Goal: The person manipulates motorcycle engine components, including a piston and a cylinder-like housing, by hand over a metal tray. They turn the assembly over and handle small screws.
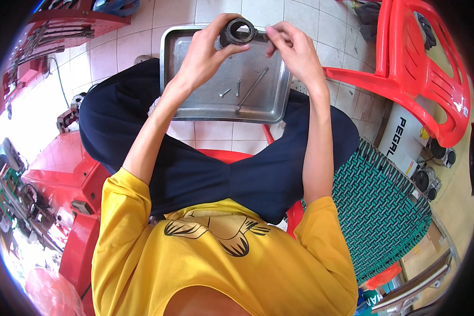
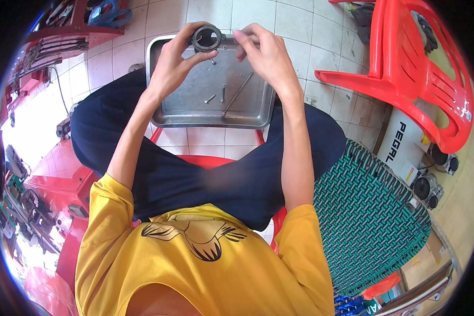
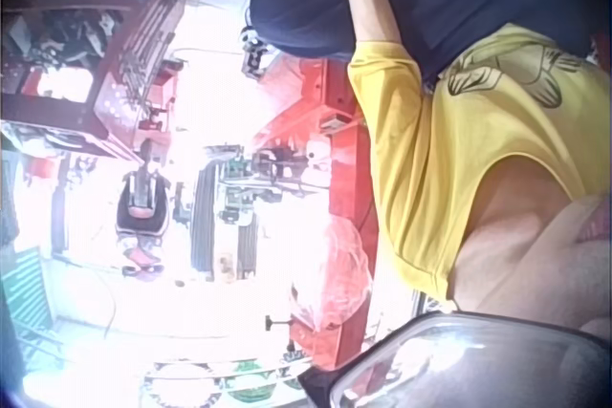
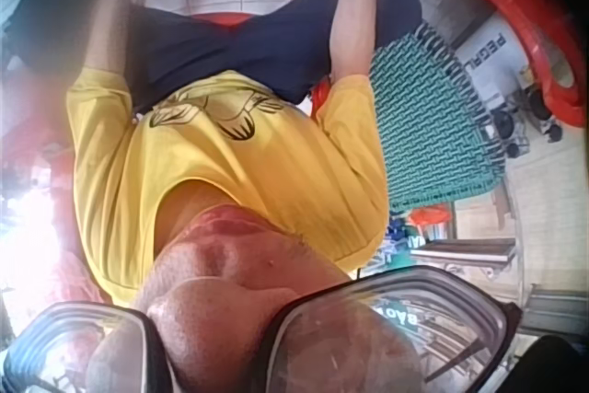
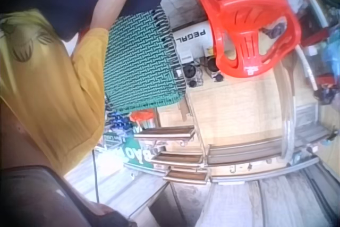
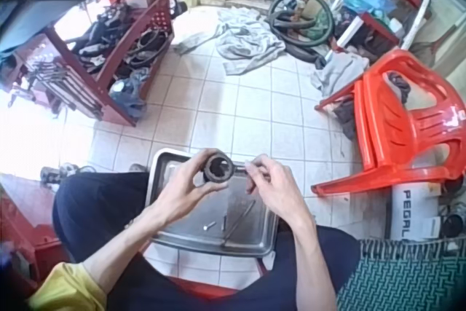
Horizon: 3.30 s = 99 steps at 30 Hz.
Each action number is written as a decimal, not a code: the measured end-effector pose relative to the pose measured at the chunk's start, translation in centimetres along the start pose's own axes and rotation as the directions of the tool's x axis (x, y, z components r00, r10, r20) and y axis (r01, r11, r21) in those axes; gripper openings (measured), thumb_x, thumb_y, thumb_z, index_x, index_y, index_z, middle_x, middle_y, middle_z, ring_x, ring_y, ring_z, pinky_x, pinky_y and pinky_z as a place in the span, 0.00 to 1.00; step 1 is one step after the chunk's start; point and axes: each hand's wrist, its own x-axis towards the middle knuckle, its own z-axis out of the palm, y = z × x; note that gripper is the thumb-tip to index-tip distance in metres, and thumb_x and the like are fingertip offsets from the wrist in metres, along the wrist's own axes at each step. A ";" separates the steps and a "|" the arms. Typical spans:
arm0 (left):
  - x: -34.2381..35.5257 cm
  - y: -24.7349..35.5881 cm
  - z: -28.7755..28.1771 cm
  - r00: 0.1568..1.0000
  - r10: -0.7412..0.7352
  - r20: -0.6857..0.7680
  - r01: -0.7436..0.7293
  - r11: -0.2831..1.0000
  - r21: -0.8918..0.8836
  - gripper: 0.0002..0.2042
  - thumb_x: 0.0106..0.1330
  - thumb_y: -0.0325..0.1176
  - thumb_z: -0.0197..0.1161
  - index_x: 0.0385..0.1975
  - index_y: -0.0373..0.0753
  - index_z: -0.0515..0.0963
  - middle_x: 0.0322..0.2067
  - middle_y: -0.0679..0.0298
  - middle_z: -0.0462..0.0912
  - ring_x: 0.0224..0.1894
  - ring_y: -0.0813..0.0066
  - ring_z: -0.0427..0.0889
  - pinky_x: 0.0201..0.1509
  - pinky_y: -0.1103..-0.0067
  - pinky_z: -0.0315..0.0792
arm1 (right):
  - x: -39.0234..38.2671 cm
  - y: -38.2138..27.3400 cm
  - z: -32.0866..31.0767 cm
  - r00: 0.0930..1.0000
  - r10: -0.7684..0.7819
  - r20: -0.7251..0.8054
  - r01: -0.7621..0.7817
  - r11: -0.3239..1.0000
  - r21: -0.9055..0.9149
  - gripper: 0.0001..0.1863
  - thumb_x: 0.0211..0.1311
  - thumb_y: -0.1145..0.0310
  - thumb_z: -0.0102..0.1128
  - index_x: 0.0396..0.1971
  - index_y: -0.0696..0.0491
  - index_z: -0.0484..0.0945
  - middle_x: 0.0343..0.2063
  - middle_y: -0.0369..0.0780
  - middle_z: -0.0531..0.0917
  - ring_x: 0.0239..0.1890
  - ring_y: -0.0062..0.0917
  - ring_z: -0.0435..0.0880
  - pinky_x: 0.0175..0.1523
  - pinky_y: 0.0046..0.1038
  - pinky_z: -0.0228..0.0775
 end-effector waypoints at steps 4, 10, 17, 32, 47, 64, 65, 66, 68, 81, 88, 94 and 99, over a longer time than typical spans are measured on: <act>0.0 0.1 -0.3 1.000 -0.006 -0.003 0.006 0.999 -0.040 0.28 0.60 0.33 0.74 0.60 0.39 0.73 0.50 0.58 0.83 0.57 0.70 0.80 0.68 0.71 0.69 | 0.2 0.0 0.5 0.997 0.052 -0.054 -0.046 0.992 0.114 0.25 0.76 0.49 0.50 0.40 0.59 0.80 0.22 0.42 0.86 0.30 0.26 0.88 0.41 0.26 0.76; 0.0 0.5 -0.3 1.000 0.024 0.008 -0.024 1.000 -0.012 0.29 0.59 0.33 0.75 0.60 0.39 0.73 0.50 0.60 0.84 0.56 0.71 0.81 0.66 0.71 0.69 | 0.2 -0.2 -0.2 0.991 0.132 0.022 -0.134 0.972 0.190 0.20 0.76 0.55 0.54 0.40 0.62 0.79 0.25 0.42 0.87 0.29 0.24 0.88 0.40 0.24 0.75; 0.0 0.6 -0.3 0.999 0.047 -0.002 -0.047 0.999 -0.004 0.28 0.58 0.33 0.75 0.59 0.39 0.74 0.49 0.60 0.84 0.54 0.71 0.81 0.65 0.72 0.69 | 0.2 0.0 -0.2 0.993 0.115 0.039 -0.120 0.978 0.168 0.21 0.74 0.54 0.57 0.41 0.61 0.79 0.25 0.41 0.86 0.31 0.24 0.88 0.42 0.24 0.74; 0.2 0.5 -0.5 0.998 0.059 0.026 -0.059 0.998 0.001 0.29 0.56 0.36 0.76 0.59 0.40 0.75 0.51 0.60 0.84 0.57 0.68 0.80 0.67 0.70 0.67 | -0.1 0.7 -0.5 0.998 0.062 0.018 -0.064 0.984 0.168 0.25 0.73 0.49 0.56 0.44 0.60 0.79 0.26 0.42 0.86 0.30 0.22 0.86 0.39 0.25 0.74; 0.4 0.2 -0.8 0.987 0.163 0.009 -0.163 0.986 0.022 0.28 0.55 0.35 0.76 0.56 0.39 0.76 0.49 0.58 0.84 0.53 0.63 0.82 0.62 0.69 0.71 | -0.1 -0.3 -1.2 0.983 0.121 0.141 -0.149 0.966 0.211 0.26 0.74 0.48 0.55 0.45 0.60 0.79 0.24 0.41 0.87 0.26 0.22 0.88 0.29 0.22 0.71; 0.5 0.6 -1.5 0.993 0.119 -0.010 -0.119 0.992 -0.037 0.27 0.55 0.33 0.76 0.56 0.39 0.76 0.49 0.58 0.84 0.54 0.63 0.82 0.61 0.70 0.72 | -0.7 -1.4 -0.5 0.996 0.030 0.087 -0.049 0.973 0.226 0.22 0.76 0.52 0.51 0.48 0.59 0.75 0.24 0.41 0.85 0.20 0.22 0.84 0.33 0.25 0.73; 0.5 0.5 -1.5 0.990 0.141 -0.003 -0.141 0.990 -0.023 0.27 0.55 0.33 0.76 0.56 0.39 0.76 0.49 0.58 0.84 0.54 0.63 0.82 0.61 0.70 0.72 | -0.7 -1.3 -0.3 0.997 -0.010 0.079 -0.007 0.977 0.215 0.22 0.77 0.52 0.51 0.47 0.59 0.75 0.24 0.41 0.85 0.20 0.23 0.84 0.33 0.26 0.73; 0.6 0.5 -1.4 0.987 0.162 0.005 -0.162 0.987 -0.009 0.27 0.55 0.33 0.76 0.56 0.39 0.76 0.49 0.58 0.84 0.54 0.63 0.82 0.61 0.70 0.72 | -0.8 -1.2 -0.2 0.996 -0.051 0.070 0.036 0.978 0.203 0.22 0.77 0.52 0.51 0.47 0.59 0.75 0.24 0.41 0.85 0.20 0.23 0.84 0.33 0.26 0.73; 0.6 0.5 -1.3 0.987 0.160 0.018 -0.160 0.987 -0.010 0.27 0.55 0.33 0.76 0.56 0.39 0.76 0.49 0.60 0.84 0.54 0.66 0.82 0.63 0.71 0.70 | -0.5 -1.0 -0.4 0.990 0.061 0.125 -0.083 0.981 0.175 0.23 0.77 0.50 0.49 0.45 0.58 0.75 0.25 0.42 0.85 0.21 0.24 0.85 0.33 0.26 0.73; 0.5 0.8 -0.9 0.990 0.138 0.041 -0.134 0.987 -0.084 0.28 0.54 0.30 0.75 0.58 0.40 0.77 0.51 0.63 0.84 0.57 0.70 0.80 0.68 0.70 0.68 | -1.0 -0.7 -0.5 0.996 -0.091 0.022 0.084 0.970 0.228 0.23 0.78 0.50 0.48 0.42 0.58 0.75 0.28 0.41 0.86 0.28 0.23 0.85 0.39 0.25 0.72; 0.3 1.2 -1.0 0.993 0.114 0.028 -0.111 0.990 -0.089 0.27 0.54 0.30 0.75 0.57 0.40 0.77 0.51 0.63 0.84 0.56 0.71 0.80 0.67 0.71 0.68 | -0.6 -0.9 -0.3 0.995 -0.100 0.030 0.090 0.968 0.233 0.22 0.75 0.52 0.54 0.36 0.59 0.79 0.23 0.39 0.84 0.26 0.22 0.84 0.39 0.24 0.72; 0.5 0.3 -1.0 0.986 0.161 -0.046 -0.163 0.986 -0.041 0.28 0.54 0.33 0.76 0.56 0.41 0.77 0.49 0.60 0.85 0.55 0.65 0.82 0.65 0.70 0.71 | -0.3 -0.8 -0.3 0.996 0.011 0.089 -0.021 0.993 0.116 0.26 0.77 0.46 0.49 0.37 0.58 0.79 0.24 0.36 0.82 0.29 0.20 0.81 0.41 0.24 0.69; 0.5 0.1 -0.9 0.984 0.169 -0.064 -0.171 0.985 -0.032 0.28 0.54 0.33 0.77 0.57 0.41 0.77 0.50 0.60 0.84 0.55 0.65 0.82 0.66 0.69 0.70 | -0.5 -1.4 -0.1 0.992 -0.126 -0.011 0.125 0.991 -0.055 0.28 0.77 0.44 0.47 0.36 0.57 0.79 0.21 0.36 0.81 0.27 0.20 0.80 0.37 0.24 0.67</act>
